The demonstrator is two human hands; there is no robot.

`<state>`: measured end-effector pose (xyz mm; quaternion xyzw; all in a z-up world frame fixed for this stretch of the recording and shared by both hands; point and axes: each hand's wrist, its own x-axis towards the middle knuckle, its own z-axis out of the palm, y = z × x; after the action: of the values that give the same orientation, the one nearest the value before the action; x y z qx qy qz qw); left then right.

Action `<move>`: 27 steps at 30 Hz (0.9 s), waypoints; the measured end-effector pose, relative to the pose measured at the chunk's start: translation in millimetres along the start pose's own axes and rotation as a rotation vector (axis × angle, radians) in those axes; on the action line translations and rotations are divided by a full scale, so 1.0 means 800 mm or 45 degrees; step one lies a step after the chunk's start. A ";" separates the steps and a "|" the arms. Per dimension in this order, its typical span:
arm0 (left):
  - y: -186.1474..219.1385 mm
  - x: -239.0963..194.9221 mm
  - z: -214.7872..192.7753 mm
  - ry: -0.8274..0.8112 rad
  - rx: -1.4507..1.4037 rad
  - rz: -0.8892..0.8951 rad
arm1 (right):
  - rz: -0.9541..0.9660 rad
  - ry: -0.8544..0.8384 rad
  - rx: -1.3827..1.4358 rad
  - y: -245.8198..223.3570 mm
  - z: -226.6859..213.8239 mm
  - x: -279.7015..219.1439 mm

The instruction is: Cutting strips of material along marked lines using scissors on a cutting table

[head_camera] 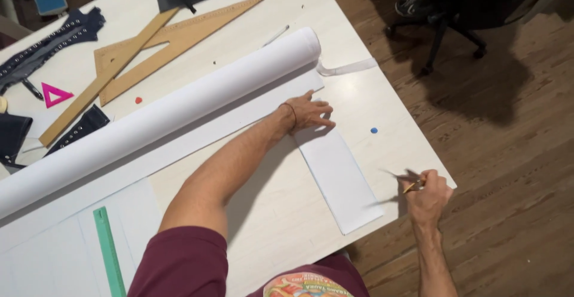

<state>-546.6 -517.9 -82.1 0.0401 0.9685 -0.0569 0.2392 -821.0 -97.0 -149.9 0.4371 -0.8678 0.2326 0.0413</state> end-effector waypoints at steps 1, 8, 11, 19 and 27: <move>-0.003 -0.003 -0.001 0.003 0.011 -0.006 | -0.004 0.011 0.004 -0.009 -0.009 0.016; 0.010 -0.027 0.009 0.164 -0.022 -0.007 | 0.426 -0.247 0.201 -0.042 -0.069 0.107; 0.026 -0.027 0.033 0.319 0.010 -0.106 | 0.516 -0.424 0.266 -0.034 -0.079 0.147; 0.136 -0.144 0.027 0.760 -0.208 -0.613 | 0.751 -0.441 0.468 0.004 -0.047 0.200; 0.285 -0.302 -0.011 1.054 -0.978 -1.094 | 0.318 -0.282 0.750 -0.136 -0.010 0.257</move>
<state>-313.6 -303.4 17.4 -0.4144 0.8615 0.2194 -0.1949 -863.5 -301.3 -46.3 0.3431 -0.8094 0.4278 -0.2101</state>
